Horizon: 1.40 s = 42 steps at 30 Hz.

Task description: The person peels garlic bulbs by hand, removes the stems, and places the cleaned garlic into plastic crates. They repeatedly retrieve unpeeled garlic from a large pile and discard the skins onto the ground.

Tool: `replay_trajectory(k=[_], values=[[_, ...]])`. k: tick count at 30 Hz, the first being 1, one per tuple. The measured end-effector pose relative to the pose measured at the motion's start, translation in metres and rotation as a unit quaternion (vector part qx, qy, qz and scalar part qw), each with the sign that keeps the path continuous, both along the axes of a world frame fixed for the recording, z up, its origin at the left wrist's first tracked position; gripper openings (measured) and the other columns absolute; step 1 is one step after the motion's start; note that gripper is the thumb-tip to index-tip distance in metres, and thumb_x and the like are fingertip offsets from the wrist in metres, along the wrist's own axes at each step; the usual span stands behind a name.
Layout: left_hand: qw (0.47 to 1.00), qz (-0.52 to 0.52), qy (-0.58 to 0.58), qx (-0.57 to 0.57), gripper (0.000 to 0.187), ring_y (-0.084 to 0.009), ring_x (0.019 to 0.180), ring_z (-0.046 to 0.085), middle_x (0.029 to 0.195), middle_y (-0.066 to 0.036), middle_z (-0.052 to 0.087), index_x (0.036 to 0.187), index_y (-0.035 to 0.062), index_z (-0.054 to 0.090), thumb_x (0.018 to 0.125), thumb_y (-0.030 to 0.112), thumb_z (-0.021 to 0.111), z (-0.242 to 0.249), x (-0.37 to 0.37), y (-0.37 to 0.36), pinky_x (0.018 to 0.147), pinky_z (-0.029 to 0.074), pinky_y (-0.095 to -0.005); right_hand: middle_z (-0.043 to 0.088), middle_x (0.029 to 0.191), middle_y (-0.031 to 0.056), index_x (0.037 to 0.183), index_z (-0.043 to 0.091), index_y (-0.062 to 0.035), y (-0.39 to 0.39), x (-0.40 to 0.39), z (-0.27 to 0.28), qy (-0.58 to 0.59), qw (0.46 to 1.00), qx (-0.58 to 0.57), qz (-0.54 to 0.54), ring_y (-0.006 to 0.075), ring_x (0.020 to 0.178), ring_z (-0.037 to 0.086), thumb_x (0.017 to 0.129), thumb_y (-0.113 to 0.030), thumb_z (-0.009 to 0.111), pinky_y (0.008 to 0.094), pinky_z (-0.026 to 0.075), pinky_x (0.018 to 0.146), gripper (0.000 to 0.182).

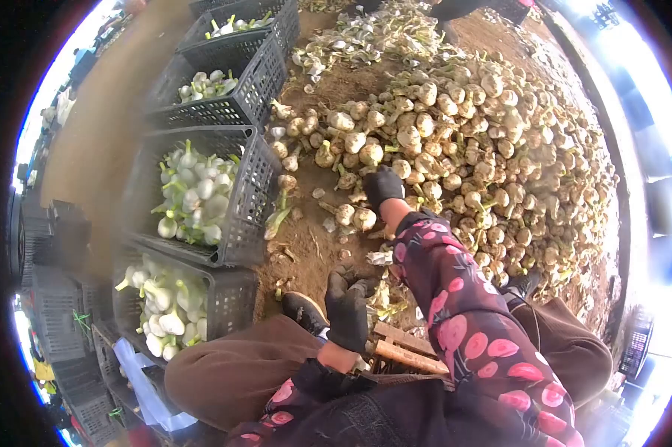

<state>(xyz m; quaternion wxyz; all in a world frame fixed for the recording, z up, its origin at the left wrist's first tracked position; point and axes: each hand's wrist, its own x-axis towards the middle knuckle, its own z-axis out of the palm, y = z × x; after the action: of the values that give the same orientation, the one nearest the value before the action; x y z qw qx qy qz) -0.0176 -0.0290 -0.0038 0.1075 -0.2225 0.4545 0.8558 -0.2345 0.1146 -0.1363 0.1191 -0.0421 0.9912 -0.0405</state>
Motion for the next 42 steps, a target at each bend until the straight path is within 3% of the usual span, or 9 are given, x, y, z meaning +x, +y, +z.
replay_trajectory(k=[3,9,13,16,20,23,27,39,42], values=[[0.997,0.005,0.006,-0.074,0.051,-0.0162,0.098,0.054,0.112,-0.009,0.053,0.131,0.0001,0.039,0.080,-0.005,0.047,-0.017,-0.001,-0.001,0.086,0.045,-0.0281,0.064,0.075,0.0144,0.075,0.067,-0.0091,0.012,0.022,0.043,0.199,0.962,-0.183,-0.028,0.0348,0.076,0.062,0.077,-0.027,0.058,0.0444,0.050,0.069,0.020],[0.957,0.029,0.158,-0.242,0.068,-0.0291,0.114,0.049,0.131,-0.017,0.041,0.140,0.0088,0.031,0.077,0.001,0.055,-0.031,-0.010,0.008,0.098,0.040,-0.0370,0.063,0.070,0.0102,0.074,0.066,-0.0071,0.026,0.119,0.170,-0.028,0.944,-0.325,0.044,0.0234,0.065,0.063,0.074,-0.018,0.066,0.0347,0.049,0.062,0.011],[0.984,-0.114,0.135,-0.015,0.056,-0.0241,0.109,0.054,0.124,-0.014,0.051,0.135,0.0078,0.038,0.081,0.003,0.053,-0.014,-0.006,0.008,0.090,0.048,-0.0347,0.060,0.075,0.0065,0.081,0.064,-0.0039,0.023,0.165,0.222,-0.052,0.921,-0.356,0.152,0.0186,0.071,0.060,0.076,-0.011,0.067,0.0313,0.048,0.067,0.009],[0.955,-0.104,0.135,0.244,0.044,-0.0215,0.100,0.060,0.111,-0.010,0.059,0.129,0.0076,0.043,0.086,0.007,0.050,0.012,-0.002,0.015,0.087,0.050,-0.0348,0.060,0.104,0.0035,0.134,0.041,-0.0062,0.035,0.184,0.206,-0.073,0.651,-0.755,-0.024,0.0122,0.092,0.055,0.086,-0.016,0.066,0.0272,0.045,0.083,0.055],[0.922,-0.212,0.091,0.311,0.029,-0.0210,0.098,0.061,0.107,-0.009,0.062,0.114,0.0074,0.055,0.091,0.023,0.050,0.029,0.004,0.015,0.085,0.049,-0.0357,0.052,0.120,0.0059,0.140,0.029,-0.0029,0.031,0.217,0.201,-0.182,0.713,-0.677,-0.015,0.0132,0.108,0.050,0.084,-0.030,0.069,0.0294,0.041,0.095,0.074],[0.938,-0.200,0.206,-0.192,0.030,-0.0151,0.082,0.060,0.094,-0.005,0.062,0.115,0.0046,0.054,0.092,0.025,0.053,0.011,0.002,0.017,0.069,0.048,-0.0258,0.054,0.119,0.0067,0.135,0.036,-0.0010,0.034,0.221,0.167,0.018,0.815,-0.576,-0.050,0.0136,0.106,0.051,0.079,-0.020,0.074,0.0293,0.043,0.092,0.071],[0.951,-0.157,0.172,-0.203,0.022,-0.0099,0.068,0.056,0.080,-0.001,0.060,0.104,0.0060,0.055,0.090,0.023,0.058,0.020,0.003,0.020,0.058,0.044,-0.0233,0.053,0.122,0.0165,0.132,0.042,-0.0069,0.026,0.236,0.202,0.189,0.909,-0.354,0.111,0.0350,0.112,0.052,0.068,-0.009,0.073,0.0403,0.042,0.095,0.070],[0.958,-0.153,0.196,-0.144,0.015,-0.0091,0.066,0.052,0.086,-0.006,0.057,0.095,0.0034,0.051,0.081,0.003,0.048,0.023,-0.001,0.015,0.058,0.044,-0.0221,0.058,0.113,0.0196,0.121,0.049,-0.0045,0.017,0.239,0.210,0.165,0.907,-0.383,0.067,0.0376,0.107,0.055,0.070,-0.019,0.077,0.0408,0.045,0.089,0.060],[0.983,-0.118,0.130,-0.049,0.020,-0.0092,0.065,0.051,0.085,-0.004,0.056,0.099,0.0040,0.050,0.079,0.001,0.046,0.028,-0.001,0.013,0.058,0.044,-0.0221,0.055,0.118,0.0129,0.128,0.042,-0.0017,0.014,0.235,0.198,0.064,0.791,-0.609,0.002,0.0252,0.107,0.056,0.073,-0.009,0.075,0.0357,0.046,0.091,0.065]])
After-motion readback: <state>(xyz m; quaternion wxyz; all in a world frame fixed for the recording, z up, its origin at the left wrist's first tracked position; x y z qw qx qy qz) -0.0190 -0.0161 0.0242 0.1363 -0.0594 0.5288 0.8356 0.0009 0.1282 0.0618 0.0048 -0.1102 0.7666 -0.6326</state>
